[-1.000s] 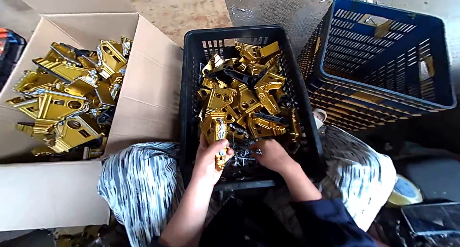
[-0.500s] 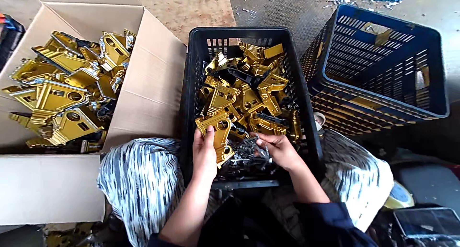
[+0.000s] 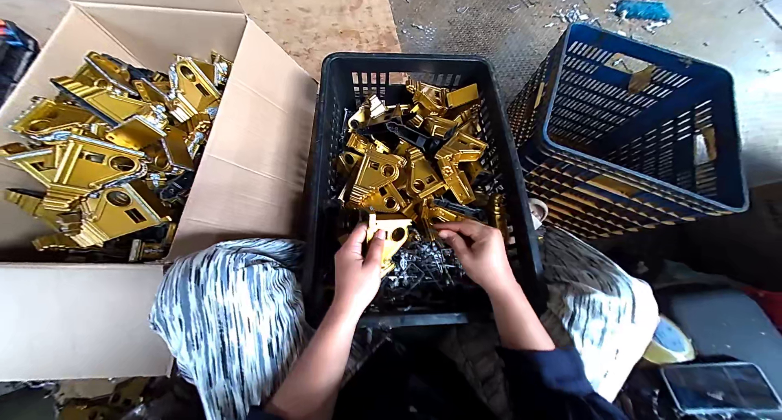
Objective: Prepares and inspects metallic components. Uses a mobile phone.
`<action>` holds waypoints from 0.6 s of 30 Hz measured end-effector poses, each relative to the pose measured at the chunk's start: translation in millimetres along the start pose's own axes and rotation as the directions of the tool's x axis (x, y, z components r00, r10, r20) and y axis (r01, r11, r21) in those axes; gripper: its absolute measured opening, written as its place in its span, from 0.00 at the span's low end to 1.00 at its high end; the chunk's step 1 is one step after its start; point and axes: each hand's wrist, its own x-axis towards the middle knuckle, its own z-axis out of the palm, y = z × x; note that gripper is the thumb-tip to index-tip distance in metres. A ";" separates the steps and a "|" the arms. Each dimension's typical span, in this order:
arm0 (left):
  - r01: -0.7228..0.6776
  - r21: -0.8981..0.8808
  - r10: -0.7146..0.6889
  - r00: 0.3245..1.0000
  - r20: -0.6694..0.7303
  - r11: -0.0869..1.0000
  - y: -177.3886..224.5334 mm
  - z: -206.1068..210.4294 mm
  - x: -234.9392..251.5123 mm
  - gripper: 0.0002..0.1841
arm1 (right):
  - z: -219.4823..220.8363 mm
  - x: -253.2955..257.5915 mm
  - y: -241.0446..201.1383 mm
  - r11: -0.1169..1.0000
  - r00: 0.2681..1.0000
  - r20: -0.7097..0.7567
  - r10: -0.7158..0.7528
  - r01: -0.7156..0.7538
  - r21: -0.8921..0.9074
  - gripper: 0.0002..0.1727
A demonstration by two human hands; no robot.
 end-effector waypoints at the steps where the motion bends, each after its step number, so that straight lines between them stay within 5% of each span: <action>1: 0.015 0.026 -0.016 0.999 0.037 1.000 -0.4 0.8 -0.6 0.12 | 0.8 0.4 -4.6 0.996 0.995 -0.038 -0.090 0.090 0.004 0.09; 4: 0.102 -0.102 -0.080 0.976 0.202 0.990 -3.4 4.3 -3.3 0.12 | 10.1 2.0 -17.3 0.967 0.964 -0.076 -0.255 0.255 -0.003 0.07; 8: 0.101 -0.123 -0.052 0.935 0.350 0.987 -2.3 8.2 -4.7 0.11 | 29.3 -1.6 -14.6 0.954 0.957 -0.041 -0.288 0.283 -0.098 0.06; 13: -0.013 0.026 0.004 0.944 0.329 1.000 -3.5 12.9 -10.4 0.18 | 42.0 -10.7 -14.4 0.946 0.955 -0.016 -0.298 0.293 -0.137 0.06; 18: 0.001 0.016 -0.004 0.989 0.149 1.000 -2.5 21.0 -11.0 0.16 | 39.9 -12.4 -19.7 0.952 0.962 -0.016 -0.273 0.268 -0.148 0.12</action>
